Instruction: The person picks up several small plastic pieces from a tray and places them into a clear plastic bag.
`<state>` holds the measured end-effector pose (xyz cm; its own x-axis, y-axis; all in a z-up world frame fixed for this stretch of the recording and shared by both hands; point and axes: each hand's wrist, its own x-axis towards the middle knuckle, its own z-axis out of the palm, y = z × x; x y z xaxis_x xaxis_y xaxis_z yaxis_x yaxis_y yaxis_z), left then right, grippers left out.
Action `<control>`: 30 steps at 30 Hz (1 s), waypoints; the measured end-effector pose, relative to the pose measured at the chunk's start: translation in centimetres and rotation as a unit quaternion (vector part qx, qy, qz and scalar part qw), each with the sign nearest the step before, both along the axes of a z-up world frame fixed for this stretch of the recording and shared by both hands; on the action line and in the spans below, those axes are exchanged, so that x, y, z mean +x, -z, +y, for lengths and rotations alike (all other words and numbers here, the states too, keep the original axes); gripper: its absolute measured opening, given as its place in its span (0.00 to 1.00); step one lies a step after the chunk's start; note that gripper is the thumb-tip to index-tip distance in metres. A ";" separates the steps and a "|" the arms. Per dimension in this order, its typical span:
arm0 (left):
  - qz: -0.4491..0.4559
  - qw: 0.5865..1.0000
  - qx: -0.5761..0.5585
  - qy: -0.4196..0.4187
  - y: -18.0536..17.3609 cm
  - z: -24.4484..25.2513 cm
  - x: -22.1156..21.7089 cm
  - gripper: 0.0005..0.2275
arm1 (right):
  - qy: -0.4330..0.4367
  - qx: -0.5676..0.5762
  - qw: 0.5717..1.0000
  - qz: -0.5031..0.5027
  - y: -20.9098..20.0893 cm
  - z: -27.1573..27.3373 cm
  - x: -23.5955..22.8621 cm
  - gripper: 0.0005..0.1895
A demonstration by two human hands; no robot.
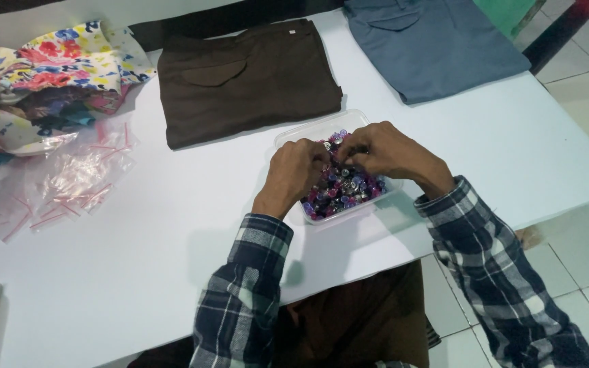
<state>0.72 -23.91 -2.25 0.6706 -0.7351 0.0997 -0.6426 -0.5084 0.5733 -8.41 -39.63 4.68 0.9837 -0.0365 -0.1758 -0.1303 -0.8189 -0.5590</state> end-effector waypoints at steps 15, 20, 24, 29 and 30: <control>0.162 0.985 -0.046 0.022 -2.5 1.7 -0.2 0.15 | -0.031 -0.075 0.996 0.024 1.6 0.4 -0.1 0.16; 0.023 0.998 0.030 0.055 -0.8 0.2 -0.4 0.11 | -0.034 -0.194 0.980 0.005 1.0 0.5 -0.4 0.16; -0.077 0.990 0.099 0.070 1.7 -1.2 -0.9 0.08 | -0.017 -0.275 0.961 0.022 0.5 0.7 -0.6 0.13; -0.098 0.986 0.119 0.063 2.8 -1.6 -0.8 0.08 | -0.039 -0.328 0.942 0.054 1.2 0.2 -0.5 0.13; -0.083 0.988 0.114 0.061 2.1 -1.4 -1.0 0.08 | -0.050 -0.337 0.938 0.057 1.4 0.1 -0.4 0.11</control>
